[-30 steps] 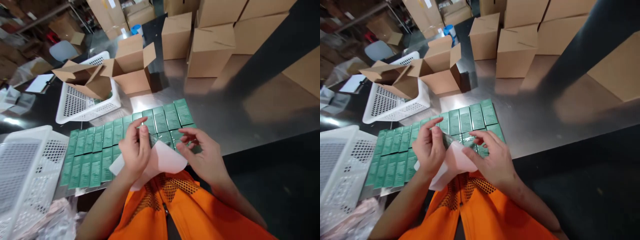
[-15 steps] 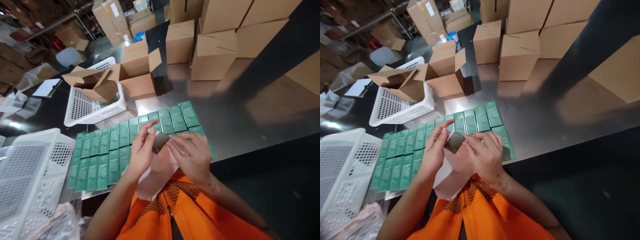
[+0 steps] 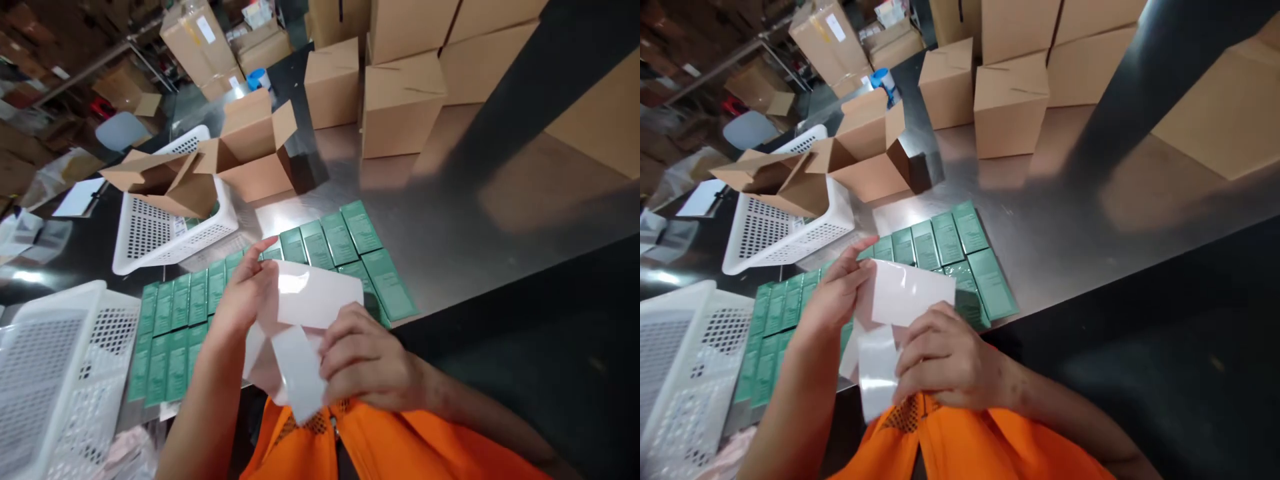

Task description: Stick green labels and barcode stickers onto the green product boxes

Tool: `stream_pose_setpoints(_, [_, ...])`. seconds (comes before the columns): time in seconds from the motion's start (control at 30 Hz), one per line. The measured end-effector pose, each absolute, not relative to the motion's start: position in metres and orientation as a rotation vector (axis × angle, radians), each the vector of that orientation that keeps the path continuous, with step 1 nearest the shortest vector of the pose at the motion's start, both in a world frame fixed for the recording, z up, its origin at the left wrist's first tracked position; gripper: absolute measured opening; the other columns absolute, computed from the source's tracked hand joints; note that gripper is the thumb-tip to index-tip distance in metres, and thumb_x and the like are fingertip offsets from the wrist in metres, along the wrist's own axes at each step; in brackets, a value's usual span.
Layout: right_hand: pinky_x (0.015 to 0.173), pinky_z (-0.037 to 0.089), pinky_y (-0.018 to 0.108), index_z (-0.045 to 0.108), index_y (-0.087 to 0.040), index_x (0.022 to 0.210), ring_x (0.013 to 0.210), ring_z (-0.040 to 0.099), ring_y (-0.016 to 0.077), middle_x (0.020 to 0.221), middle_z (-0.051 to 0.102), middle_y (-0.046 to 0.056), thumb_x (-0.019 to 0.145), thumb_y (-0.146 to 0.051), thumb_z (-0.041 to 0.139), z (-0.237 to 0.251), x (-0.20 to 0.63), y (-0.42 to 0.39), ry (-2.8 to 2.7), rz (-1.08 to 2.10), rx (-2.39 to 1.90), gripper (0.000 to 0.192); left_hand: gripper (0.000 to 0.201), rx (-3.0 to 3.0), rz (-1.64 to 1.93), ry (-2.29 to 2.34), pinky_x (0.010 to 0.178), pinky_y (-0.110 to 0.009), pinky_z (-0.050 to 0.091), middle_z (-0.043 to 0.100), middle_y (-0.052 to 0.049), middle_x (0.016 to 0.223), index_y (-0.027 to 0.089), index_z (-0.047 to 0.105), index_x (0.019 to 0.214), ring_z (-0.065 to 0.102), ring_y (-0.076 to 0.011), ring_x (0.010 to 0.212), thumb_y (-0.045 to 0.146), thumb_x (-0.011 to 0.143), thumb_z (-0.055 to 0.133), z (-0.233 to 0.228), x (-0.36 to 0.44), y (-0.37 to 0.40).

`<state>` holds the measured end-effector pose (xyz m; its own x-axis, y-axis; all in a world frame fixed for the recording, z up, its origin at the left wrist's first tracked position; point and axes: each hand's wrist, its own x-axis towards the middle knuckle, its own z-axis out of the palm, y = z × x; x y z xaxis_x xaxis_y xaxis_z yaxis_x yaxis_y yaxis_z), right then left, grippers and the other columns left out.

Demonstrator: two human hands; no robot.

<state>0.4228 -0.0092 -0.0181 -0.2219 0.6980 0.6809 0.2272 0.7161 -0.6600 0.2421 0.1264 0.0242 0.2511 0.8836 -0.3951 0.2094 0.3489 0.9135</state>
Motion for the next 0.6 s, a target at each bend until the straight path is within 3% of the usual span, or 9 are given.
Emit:
stream_pose_setpoints(0.07, [0.081, 0.053, 0.032, 0.072, -0.029, 0.090, 0.085, 0.068, 0.0149, 0.079, 0.073, -0.002, 0.096, -0.019, 0.060, -0.009, 0.445, -0.018, -1.606, 0.718, -0.682, 0.016, 0.061, 1.152, 0.700, 1.299, 0.048, -0.019, 0.036, 0.049, 0.008, 0.060, 0.020, 0.053, 0.132, 0.047, -0.0084, 0.050, 0.026, 0.073, 0.068, 0.023, 0.239, 0.134])
stream_pose_setpoints(0.2, [0.072, 0.054, 0.033, 0.074, -0.030, 0.087, 0.072, 0.065, 0.0162, 0.074, 0.070, -0.001, 0.087, -0.030, 0.074, -0.013, 0.496, -0.021, -1.231, 0.747, -0.944, 0.001, 0.047, 1.166, 0.684, 1.356, 0.046, -0.020, 0.033, 0.049, 0.007, 0.058, 0.020, 0.061, 0.116, 0.043, -0.0096, 0.048, 0.022, 0.069, 0.061, 0.029, 0.250, 0.138])
stream_pose_setpoints(0.27, [0.067, 0.054, 0.033, 0.075, -0.029, 0.080, 0.070, 0.065, 0.0179, 0.075, 0.071, 0.001, 0.078, -0.040, 0.081, -0.022, 0.516, -0.015, -1.022, 0.843, -1.144, 0.012, 0.032, 1.277, 0.545, 1.418, 0.042, -0.022, 0.026, 0.049, 0.005, 0.054, 0.019, 0.068, 0.098, 0.035, -0.0095, 0.043, 0.023, 0.068, 0.056, 0.031, 0.266, 0.128])
stream_pose_setpoints(0.33, [0.064, 0.054, 0.033, 0.075, -0.027, 0.074, 0.068, 0.065, 0.0186, 0.074, 0.072, 0.002, 0.067, -0.047, 0.086, -0.030, 0.529, -0.006, -0.846, 0.967, -1.274, 0.024, 0.021, 1.482, 0.342, 1.388, 0.044, -0.024, 0.027, 0.059, 0.001, 0.061, 0.019, 0.071, 0.082, 0.040, -0.0110, 0.047, 0.027, 0.074, 0.054, 0.028, 0.286, 0.112])
stream_pose_setpoints(0.4, [0.064, 0.054, 0.032, 0.076, -0.025, 0.073, 0.066, 0.065, 0.0180, 0.074, 0.072, 0.003, 0.059, -0.047, 0.089, -0.035, 0.536, 0.003, -0.763, 1.076, -1.303, 0.030, 0.027, 1.653, 0.164, 1.243, 0.054, -0.025, 0.036, 0.069, -0.003, 0.078, 0.018, 0.074, 0.082, 0.053, -0.0144, 0.061, 0.037, 0.083, 0.054, 0.018, 0.305, 0.092])
stream_pose_setpoints(0.43, [0.065, 0.054, 0.031, 0.077, -0.024, 0.074, 0.067, 0.065, 0.0174, 0.074, 0.073, 0.002, 0.058, -0.046, 0.089, -0.037, 0.537, 0.006, -0.748, 1.117, -1.295, 0.030, 0.032, 1.694, 0.103, 1.180, 0.057, -0.026, 0.037, 0.069, -0.002, 0.076, 0.019, 0.075, 0.089, 0.054, -0.0152, 0.064, 0.043, 0.086, 0.055, 0.012, 0.313, 0.083])
stream_pose_setpoints(0.5, [0.067, 0.053, 0.030, 0.077, -0.023, 0.076, 0.068, 0.065, 0.0166, 0.075, 0.073, 0.002, 0.058, -0.043, 0.088, -0.041, 0.537, 0.011, -0.744, 1.181, -1.279, 0.028, 0.041, 1.728, 0.010, 1.105, 0.056, -0.026, 0.034, 0.062, 0.001, 0.063, 0.019, 0.074, 0.100, 0.050, -0.0144, 0.058, 0.053, 0.088, 0.055, -0.003, 0.324, 0.067])
stream_pose_setpoints(0.6, [0.067, 0.052, 0.029, 0.078, -0.022, 0.079, 0.068, 0.064, 0.0156, 0.076, 0.074, 0.002, 0.061, -0.041, 0.086, -0.048, 0.534, 0.014, -0.764, 1.208, -1.290, 0.028, 0.038, 1.746, -0.021, 1.070, 0.055, -0.026, 0.031, 0.053, 0.004, 0.058, 0.018, 0.070, 0.086, 0.043, -0.0124, 0.054, 0.053, 0.089, 0.054, -0.020, 0.332, 0.054])
